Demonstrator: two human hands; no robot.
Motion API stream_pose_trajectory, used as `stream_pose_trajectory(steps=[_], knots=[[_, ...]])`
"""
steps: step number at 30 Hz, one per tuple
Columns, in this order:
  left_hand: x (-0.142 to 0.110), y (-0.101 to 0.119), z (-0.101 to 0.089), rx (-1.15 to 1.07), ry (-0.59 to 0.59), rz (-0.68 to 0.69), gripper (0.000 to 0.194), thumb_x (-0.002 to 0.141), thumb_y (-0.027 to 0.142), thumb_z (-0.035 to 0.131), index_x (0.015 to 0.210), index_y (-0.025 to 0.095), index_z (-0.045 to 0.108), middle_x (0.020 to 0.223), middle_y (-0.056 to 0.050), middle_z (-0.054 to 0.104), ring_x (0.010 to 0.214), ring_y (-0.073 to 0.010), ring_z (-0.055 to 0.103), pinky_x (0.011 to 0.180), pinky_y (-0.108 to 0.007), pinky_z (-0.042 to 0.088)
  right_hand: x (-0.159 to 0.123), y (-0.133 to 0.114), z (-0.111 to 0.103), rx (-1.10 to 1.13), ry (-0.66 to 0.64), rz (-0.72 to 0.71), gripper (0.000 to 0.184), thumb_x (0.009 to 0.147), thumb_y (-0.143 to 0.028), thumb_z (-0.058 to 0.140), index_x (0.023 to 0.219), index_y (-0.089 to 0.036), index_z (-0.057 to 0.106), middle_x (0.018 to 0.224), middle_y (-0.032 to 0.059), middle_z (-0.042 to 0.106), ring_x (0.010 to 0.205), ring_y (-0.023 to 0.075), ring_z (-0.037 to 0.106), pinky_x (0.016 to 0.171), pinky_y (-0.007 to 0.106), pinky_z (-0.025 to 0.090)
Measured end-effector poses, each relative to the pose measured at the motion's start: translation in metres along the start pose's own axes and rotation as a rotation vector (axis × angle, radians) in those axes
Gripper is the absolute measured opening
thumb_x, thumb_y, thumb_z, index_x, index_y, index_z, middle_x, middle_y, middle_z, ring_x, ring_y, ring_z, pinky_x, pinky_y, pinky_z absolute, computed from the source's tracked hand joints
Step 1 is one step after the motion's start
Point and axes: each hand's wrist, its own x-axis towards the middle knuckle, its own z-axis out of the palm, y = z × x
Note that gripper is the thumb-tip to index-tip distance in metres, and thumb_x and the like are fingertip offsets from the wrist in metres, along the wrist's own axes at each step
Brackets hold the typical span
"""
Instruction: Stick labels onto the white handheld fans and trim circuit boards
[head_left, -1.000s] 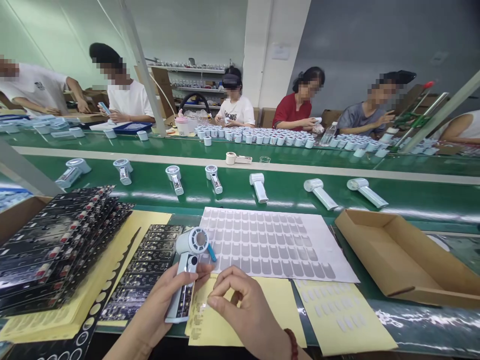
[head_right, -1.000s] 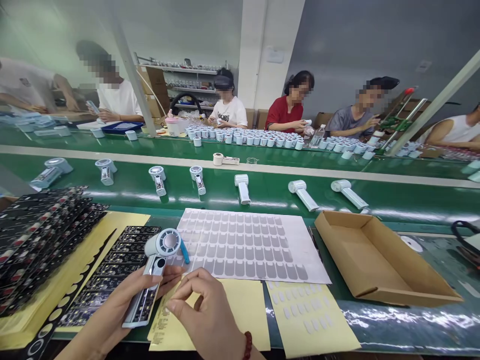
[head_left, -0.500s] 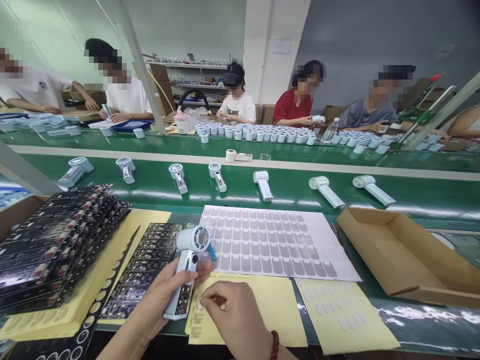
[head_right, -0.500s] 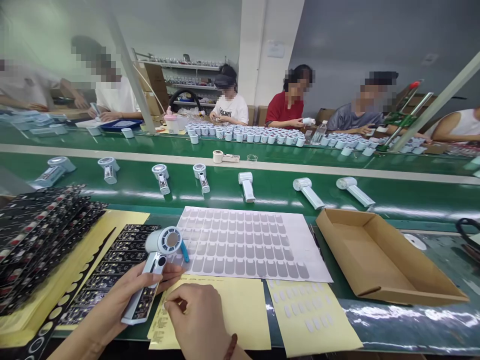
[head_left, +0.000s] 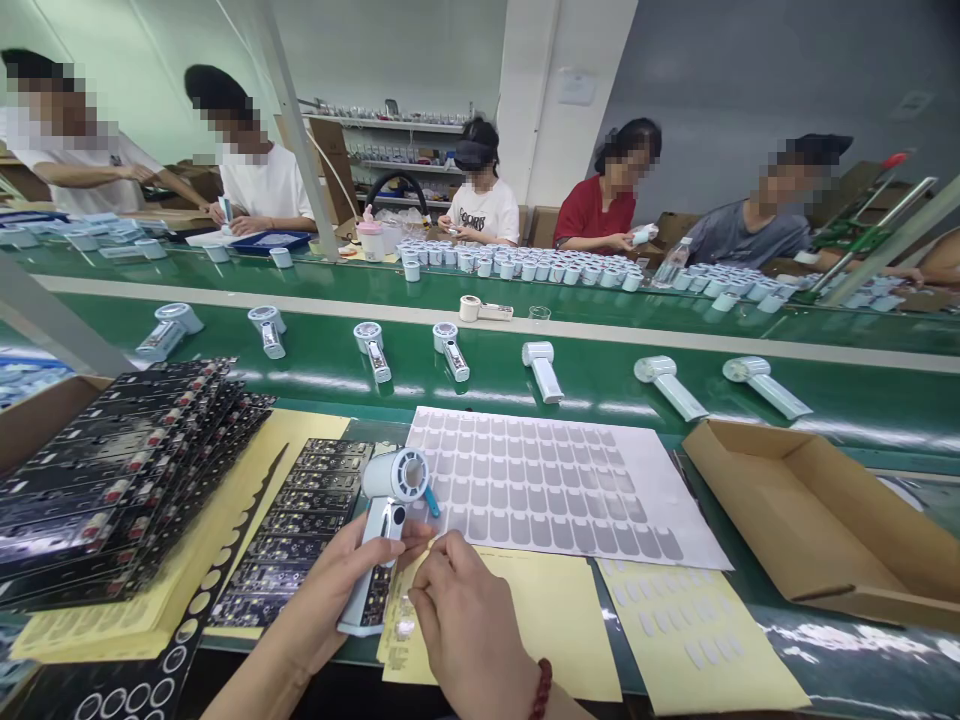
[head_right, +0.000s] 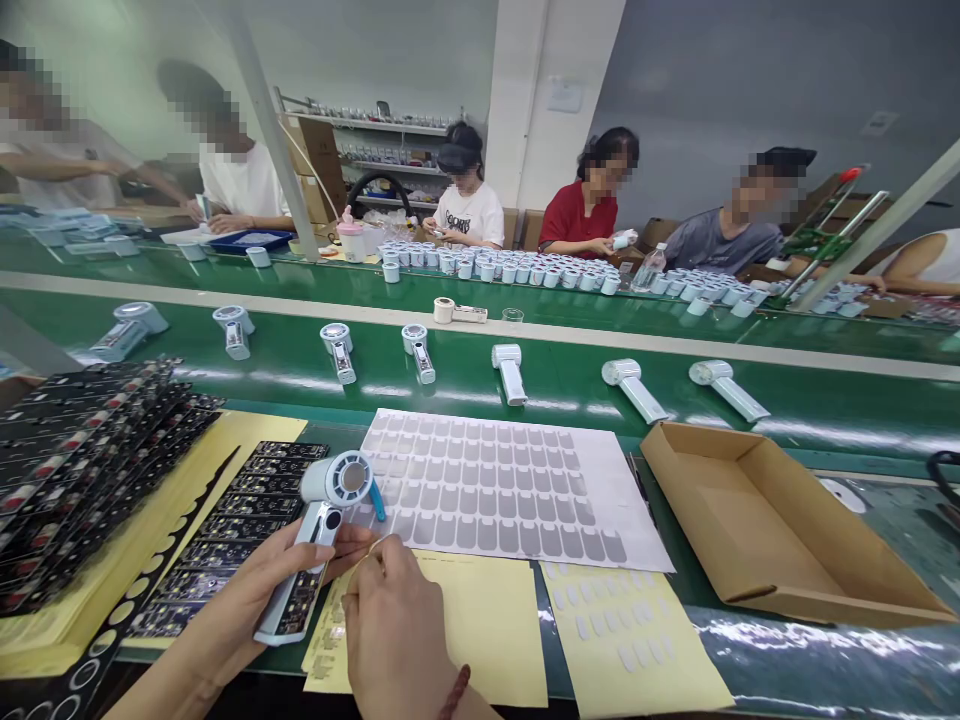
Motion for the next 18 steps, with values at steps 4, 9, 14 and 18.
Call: stream_pose_trajectory(steps=[4,9,14,18], knots=[[-0.002,0.000,0.000,-0.002,0.014,0.003,0.024,0.067,0.027,0.077,0.089,0.016,0.079,0.096,-0.010,0.080,0.105,-0.0308,0.070,0.102,-0.038,0.048,-0.001,0.006,-0.005,0.273,0.013,-0.047,0.013,0.085,-0.007,0.064,0.083,-0.020,0.061,0.098,0.0027,0.061,0.085,0.0206,0.066,0.073,0.032,0.052],[0.000,0.001,-0.002,0.028,0.003,-0.011,0.027,0.067,0.030,0.081,0.090,0.017,0.079,0.099,-0.011,0.079,0.103,-0.0306,0.070,0.098,-0.038,0.049,-0.006,0.011,-0.036,0.736,-0.003,-0.054,0.010,0.087,-0.014,0.063,0.082,-0.022,0.059,0.094,0.0008,0.059,0.081,0.0152,0.060,0.061,0.022,0.045],[0.001,0.004,0.017,0.042,-0.013,0.041,0.042,0.063,0.036,0.090,0.098,0.018,0.076,0.092,-0.007,0.078,0.084,-0.0235,0.070,0.075,-0.030,0.052,-0.007,0.003,-0.063,0.796,0.041,-0.154,0.007,0.091,-0.019,0.060,0.085,-0.023,0.058,0.099,0.0022,0.058,0.089,0.0161,0.059,0.060,0.021,0.045],[0.003,0.005,0.034,-0.081,0.098,0.027,0.058,0.069,0.050,0.084,0.115,0.017,0.072,0.097,-0.008,0.077,0.087,-0.0255,0.070,0.070,-0.032,0.052,-0.003,0.000,-0.075,0.610,0.027,-0.233,0.010,0.091,-0.015,0.060,0.085,-0.022,0.055,0.102,0.0008,0.054,0.082,0.0133,0.058,0.065,0.024,0.047]])
